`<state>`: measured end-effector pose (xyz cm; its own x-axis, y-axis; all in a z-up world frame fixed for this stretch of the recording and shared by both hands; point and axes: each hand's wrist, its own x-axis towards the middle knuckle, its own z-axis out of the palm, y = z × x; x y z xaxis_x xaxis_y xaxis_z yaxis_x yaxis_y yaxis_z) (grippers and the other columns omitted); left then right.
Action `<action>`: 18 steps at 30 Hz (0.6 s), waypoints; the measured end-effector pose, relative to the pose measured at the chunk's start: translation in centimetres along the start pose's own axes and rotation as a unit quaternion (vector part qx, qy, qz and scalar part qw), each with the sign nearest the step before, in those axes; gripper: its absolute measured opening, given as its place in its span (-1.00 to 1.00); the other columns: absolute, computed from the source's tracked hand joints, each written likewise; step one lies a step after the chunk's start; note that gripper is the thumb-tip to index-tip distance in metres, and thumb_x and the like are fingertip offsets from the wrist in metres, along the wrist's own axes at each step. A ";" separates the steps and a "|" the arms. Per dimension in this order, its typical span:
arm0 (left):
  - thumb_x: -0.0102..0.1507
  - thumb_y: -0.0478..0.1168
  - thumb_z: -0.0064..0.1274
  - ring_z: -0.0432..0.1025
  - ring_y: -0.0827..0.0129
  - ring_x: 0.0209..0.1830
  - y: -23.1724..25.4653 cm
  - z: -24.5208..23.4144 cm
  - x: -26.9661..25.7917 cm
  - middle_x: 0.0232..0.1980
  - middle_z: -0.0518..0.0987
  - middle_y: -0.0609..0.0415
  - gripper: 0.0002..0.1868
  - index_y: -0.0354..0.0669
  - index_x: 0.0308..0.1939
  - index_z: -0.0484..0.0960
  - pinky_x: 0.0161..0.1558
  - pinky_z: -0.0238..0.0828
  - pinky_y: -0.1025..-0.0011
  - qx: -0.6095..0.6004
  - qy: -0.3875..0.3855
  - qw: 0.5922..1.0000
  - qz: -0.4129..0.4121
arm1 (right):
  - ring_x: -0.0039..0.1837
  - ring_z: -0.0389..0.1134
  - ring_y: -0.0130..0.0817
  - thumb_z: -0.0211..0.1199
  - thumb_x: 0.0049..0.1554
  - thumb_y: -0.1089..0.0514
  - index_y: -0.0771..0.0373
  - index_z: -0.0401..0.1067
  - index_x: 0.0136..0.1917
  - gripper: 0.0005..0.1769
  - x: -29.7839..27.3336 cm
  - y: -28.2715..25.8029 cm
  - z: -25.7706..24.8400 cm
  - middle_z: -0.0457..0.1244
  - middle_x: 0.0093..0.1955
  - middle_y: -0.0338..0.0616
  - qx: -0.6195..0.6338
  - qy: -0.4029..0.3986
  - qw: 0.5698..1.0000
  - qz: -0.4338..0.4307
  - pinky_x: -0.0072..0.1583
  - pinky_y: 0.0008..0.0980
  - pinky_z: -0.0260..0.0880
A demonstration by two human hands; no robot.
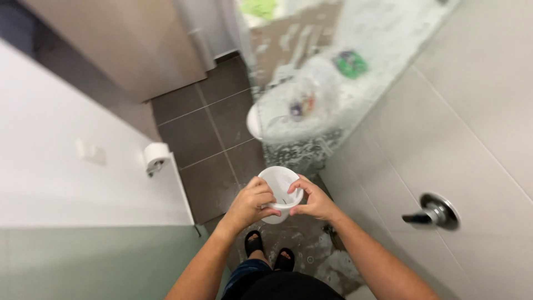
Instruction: Rinsing soap residue off a glass shower door using a cup filled with water from a sink.
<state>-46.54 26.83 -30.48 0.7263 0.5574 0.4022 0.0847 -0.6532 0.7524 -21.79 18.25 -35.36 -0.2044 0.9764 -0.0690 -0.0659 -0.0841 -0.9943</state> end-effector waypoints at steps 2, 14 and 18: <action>-0.13 -0.10 0.48 0.43 0.11 0.03 -0.4 -1.9 -1.9 -0.14 0.59 0.13 -0.63 -0.13 -0.37 0.68 -0.01 0.47 0.19 0.047 0.048 0.998 -0.013 | 0.47 0.18 -0.25 0.68 -0.17 0.03 0.19 0.39 0.04 -0.38 2.7 2.2 1.4 0.09 0.49 -0.12 -0.015 -0.025 1.000 -0.003 0.42 -0.24 0.25; 0.04 -0.13 0.41 0.43 0.24 0.06 -8.4 -7.9 -7.0 0.13 0.44 -0.07 -0.20 -0.29 0.28 0.37 0.03 0.50 0.31 -0.055 0.345 0.901 -0.258 | 0.48 0.22 -0.01 0.67 -0.25 0.10 0.23 0.42 -0.26 -0.55 16.1 -2.1 10.7 0.17 0.50 0.09 -0.259 -0.007 0.958 -0.120 0.39 -0.15 0.24; 0.22 -0.13 0.23 0.47 0.52 -0.27 -12.3 -10.7 -5.0 -0.14 0.52 0.09 -0.46 -0.30 0.19 0.45 -0.42 0.49 0.49 -0.241 0.365 0.813 -0.384 | 0.49 0.21 0.02 0.66 -0.27 0.07 0.22 0.42 -0.25 -0.54 20.6 -2.3 11.3 0.15 0.50 0.11 -0.277 0.012 0.949 -0.151 0.40 -0.12 0.26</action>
<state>-58.50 37.53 -36.19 -0.0287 0.9765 -0.2138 -0.0831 0.2108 0.9740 -36.84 36.29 -33.56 -0.2355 0.9441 0.2306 0.4069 0.3112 -0.8588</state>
